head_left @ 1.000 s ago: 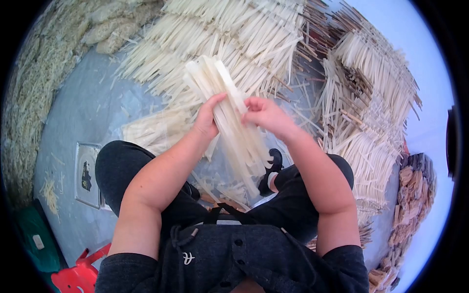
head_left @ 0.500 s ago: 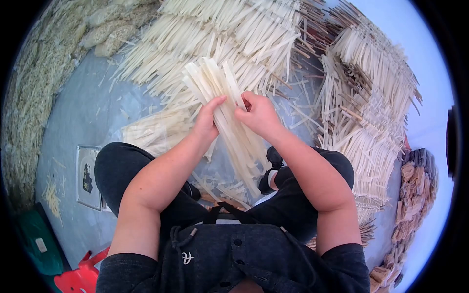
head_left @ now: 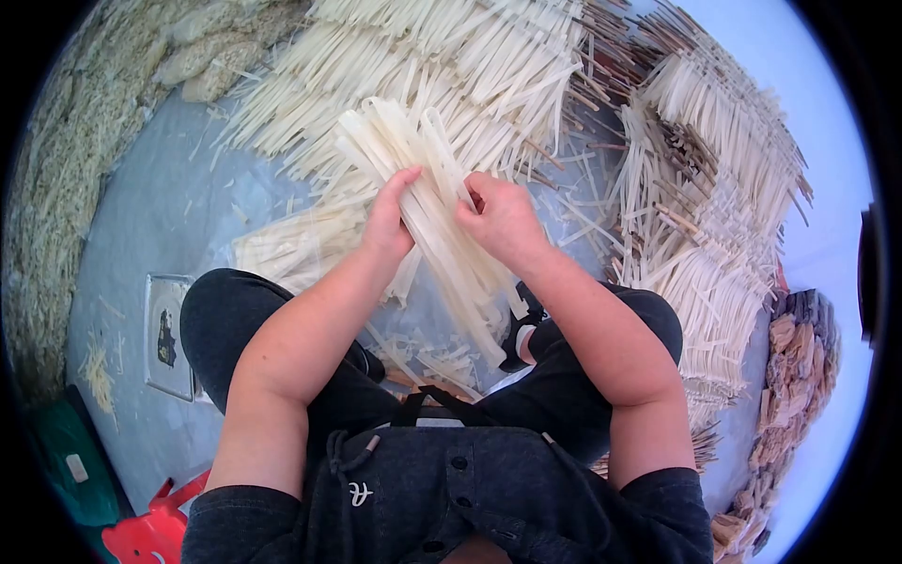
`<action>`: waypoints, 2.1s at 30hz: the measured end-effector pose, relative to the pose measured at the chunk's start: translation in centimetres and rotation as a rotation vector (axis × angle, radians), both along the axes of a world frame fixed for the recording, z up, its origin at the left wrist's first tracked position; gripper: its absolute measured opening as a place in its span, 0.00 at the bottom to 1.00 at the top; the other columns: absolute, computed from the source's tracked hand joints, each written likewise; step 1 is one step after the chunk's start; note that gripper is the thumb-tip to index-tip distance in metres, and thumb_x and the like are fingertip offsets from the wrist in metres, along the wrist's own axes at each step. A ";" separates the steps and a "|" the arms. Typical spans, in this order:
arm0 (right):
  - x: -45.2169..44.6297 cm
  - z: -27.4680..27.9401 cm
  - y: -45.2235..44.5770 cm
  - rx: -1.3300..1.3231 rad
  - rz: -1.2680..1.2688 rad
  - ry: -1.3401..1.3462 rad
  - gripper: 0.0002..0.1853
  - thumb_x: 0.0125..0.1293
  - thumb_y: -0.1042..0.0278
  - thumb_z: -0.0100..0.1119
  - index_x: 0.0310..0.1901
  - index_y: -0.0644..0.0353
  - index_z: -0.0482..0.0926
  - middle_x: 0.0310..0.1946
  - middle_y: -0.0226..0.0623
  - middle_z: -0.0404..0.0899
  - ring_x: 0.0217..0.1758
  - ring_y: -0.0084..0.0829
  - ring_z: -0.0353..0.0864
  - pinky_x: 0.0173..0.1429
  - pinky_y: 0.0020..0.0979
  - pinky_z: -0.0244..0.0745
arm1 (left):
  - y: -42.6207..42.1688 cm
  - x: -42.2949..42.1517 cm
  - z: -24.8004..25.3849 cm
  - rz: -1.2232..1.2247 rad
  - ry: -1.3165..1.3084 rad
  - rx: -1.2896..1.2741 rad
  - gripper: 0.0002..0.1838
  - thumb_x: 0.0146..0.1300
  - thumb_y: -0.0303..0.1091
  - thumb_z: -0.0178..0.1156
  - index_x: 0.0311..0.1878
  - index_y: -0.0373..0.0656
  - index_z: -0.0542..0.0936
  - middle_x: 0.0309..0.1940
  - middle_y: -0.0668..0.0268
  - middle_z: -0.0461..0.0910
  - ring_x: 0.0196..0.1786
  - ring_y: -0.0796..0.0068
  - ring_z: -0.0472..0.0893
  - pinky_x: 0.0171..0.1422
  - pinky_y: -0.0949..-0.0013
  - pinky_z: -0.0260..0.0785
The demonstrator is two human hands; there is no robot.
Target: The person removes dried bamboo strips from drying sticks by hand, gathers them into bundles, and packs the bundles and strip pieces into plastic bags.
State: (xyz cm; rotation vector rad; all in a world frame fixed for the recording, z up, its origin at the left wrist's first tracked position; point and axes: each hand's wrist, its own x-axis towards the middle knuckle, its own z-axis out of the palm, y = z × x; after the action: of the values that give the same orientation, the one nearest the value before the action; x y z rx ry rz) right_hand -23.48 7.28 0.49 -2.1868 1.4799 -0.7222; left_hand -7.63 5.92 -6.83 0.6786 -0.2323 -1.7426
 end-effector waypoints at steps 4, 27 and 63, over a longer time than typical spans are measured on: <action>0.2 0.2 0.0 -0.059 -0.009 -0.086 0.09 0.55 0.67 0.58 0.31 0.65 0.76 0.26 0.50 0.78 0.32 0.52 0.80 0.39 0.45 0.76 | 0.1 0.0 0.4 -0.033 -0.054 -0.020 0.27 0.61 0.41 0.61 0.60 0.37 0.71 0.53 0.55 0.78 0.55 0.59 0.77 0.62 0.58 0.70; -0.3 -1.0 -0.2 0.159 -0.112 -0.134 0.17 0.67 0.52 0.52 0.45 0.57 0.79 0.32 0.48 0.79 0.32 0.45 0.79 0.39 0.40 0.73 | 1.3 -1.1 -0.1 -0.155 0.068 0.018 0.29 0.61 0.43 0.59 0.61 0.35 0.70 0.53 0.52 0.78 0.54 0.57 0.79 0.62 0.55 0.72; 5.3 0.6 -2.7 0.151 0.419 0.189 0.59 0.41 0.59 0.67 0.75 0.54 0.43 0.59 0.62 0.66 0.62 0.56 0.70 0.66 0.41 0.68 | 0.8 1.8 5.6 0.298 0.014 0.046 0.23 0.63 0.43 0.62 0.56 0.41 0.72 0.52 0.62 0.76 0.57 0.63 0.74 0.64 0.58 0.68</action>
State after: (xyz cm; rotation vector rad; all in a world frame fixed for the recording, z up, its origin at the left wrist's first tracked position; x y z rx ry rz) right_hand -18.17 4.58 1.06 -2.3837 1.0572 -0.2620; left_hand -5.81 6.70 -1.25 0.6960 -0.0764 -1.4702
